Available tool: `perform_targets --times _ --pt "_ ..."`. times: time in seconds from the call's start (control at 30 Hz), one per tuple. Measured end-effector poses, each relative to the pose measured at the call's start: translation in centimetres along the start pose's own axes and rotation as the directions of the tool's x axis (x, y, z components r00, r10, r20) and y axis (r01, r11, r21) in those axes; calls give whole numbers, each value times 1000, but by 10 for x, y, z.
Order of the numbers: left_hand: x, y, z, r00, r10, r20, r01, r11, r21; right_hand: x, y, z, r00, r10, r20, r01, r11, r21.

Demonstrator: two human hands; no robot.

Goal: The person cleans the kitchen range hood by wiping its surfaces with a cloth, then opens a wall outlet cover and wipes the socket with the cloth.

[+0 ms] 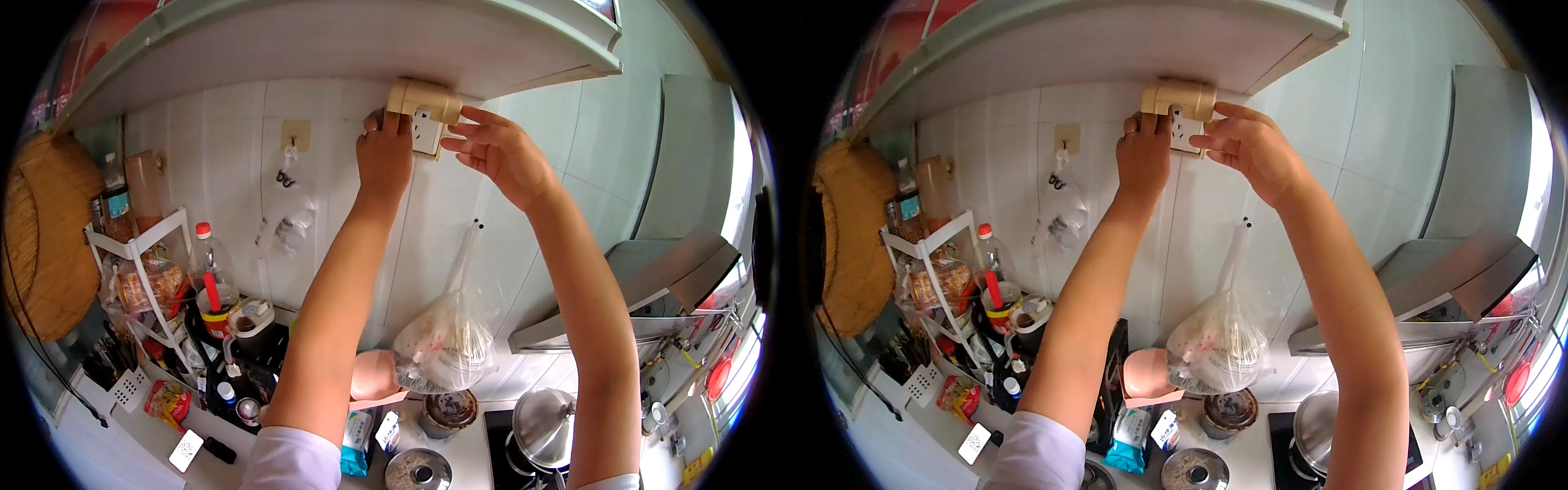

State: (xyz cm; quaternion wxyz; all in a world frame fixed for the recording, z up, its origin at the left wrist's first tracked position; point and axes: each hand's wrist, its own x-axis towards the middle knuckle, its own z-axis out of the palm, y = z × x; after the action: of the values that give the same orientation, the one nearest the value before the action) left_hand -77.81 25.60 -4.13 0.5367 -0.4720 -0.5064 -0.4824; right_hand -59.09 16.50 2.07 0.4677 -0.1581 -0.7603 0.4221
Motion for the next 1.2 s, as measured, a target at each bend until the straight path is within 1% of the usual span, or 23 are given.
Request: perform_targets --times 0.03,0.1,0.13,0.23,0.3,0.33,0.43,0.5,0.53,0.6,0.63,0.7,0.77,0.83,0.87,0.9,0.97,1.0,1.03,1.1,1.13,1.17,1.2 --pt "-1 1 -1 1000 -1 4 1 1000 -2 0 0 0 1000 2 -10 -1 1000 7" --pt "-4 2 -4 997 -30 68 31 999 -11 -1 1 0 1000 -12 -5 12 1000 8" --pt "-8 2 -6 997 -28 68 29 1000 -7 0 0 0 999 -36 4 36 999 8" --pt "-37 6 -5 999 -39 26 41 997 -59 0 1 0 999 -33 14 33 999 14" --pt "-50 7 -3 992 -66 109 71 997 -43 -1 0 1 999 -36 10 35 999 15" --pt "-51 4 0 992 -67 108 72 997 -43 -2 0 2 999 -35 6 35 999 15" --pt "-44 -4 2 997 -28 70 35 995 -97 -2 0 4 999 -41 -3 41 999 6" --pt "-35 -3 0 994 -68 86 83 979 -187 -1 1 1 1000 -28 -6 28 999 14" --pt "-39 1 3 994 -68 89 84 979 -188 -1 1 0 1000 -21 -9 21 1000 21" --pt "-50 14 12 998 -12 61 15 999 -41 -2 1 1 1000 -29 -10 29 999 21" --pt "-56 20 12 998 -10 58 12 999 -40 -1 1 1 999 -38 -10 38 999 18" --pt "-67 34 8 987 151 51 -144 982 -120 0 2 0 1000 -30 -9 30 999 9" --pt "-68 37 11 987 157 44 -151 982 -115 1 2 1 1000 -18 -5 18 1000 0" --pt "-65 32 10 983 180 34 -178 983 -53 -1 -2 4 999 -33 30 33 999 -1" --pt "-66 28 9 989 136 64 -130 987 -94 -1 -1 4 999 -32 31 32 999 -4" --pt "-65 22 10 989 134 62 -127 987 -98 -1 1 3 1000 -30 8 30 1000 8" --pt "-60 16 10 992 -38 123 43 998 -42 -3 0 1 999 -28 -25 28 999 17" --pt "-58 18 4 983 -82 162 93 994 -59 -4 -2 3 1000 -16 -24 16 1000 -2" --pt "-58 21 5 983 -81 165 92 994 -63 -5 -2 4 1000 -3 -21 2 1000 -18" --pt "-57 27 12 991 -100 91 110 989 -102 -4 0 2 1000 -7 -7 7 1000 -16" --pt "-55 29 16 999 -29 38 36 976 -215 -3 0 1 1000 -14 12 14 1000 -19" --pt "-49 42 5 971 -155 180 222 861 -457 -3 -1 1 1000 -15 13 15 1000 -20" --pt "-53 40 10 997 37 66 -15 952 -307 -4 -2 2 1000 -13 12 13 1000 -24"
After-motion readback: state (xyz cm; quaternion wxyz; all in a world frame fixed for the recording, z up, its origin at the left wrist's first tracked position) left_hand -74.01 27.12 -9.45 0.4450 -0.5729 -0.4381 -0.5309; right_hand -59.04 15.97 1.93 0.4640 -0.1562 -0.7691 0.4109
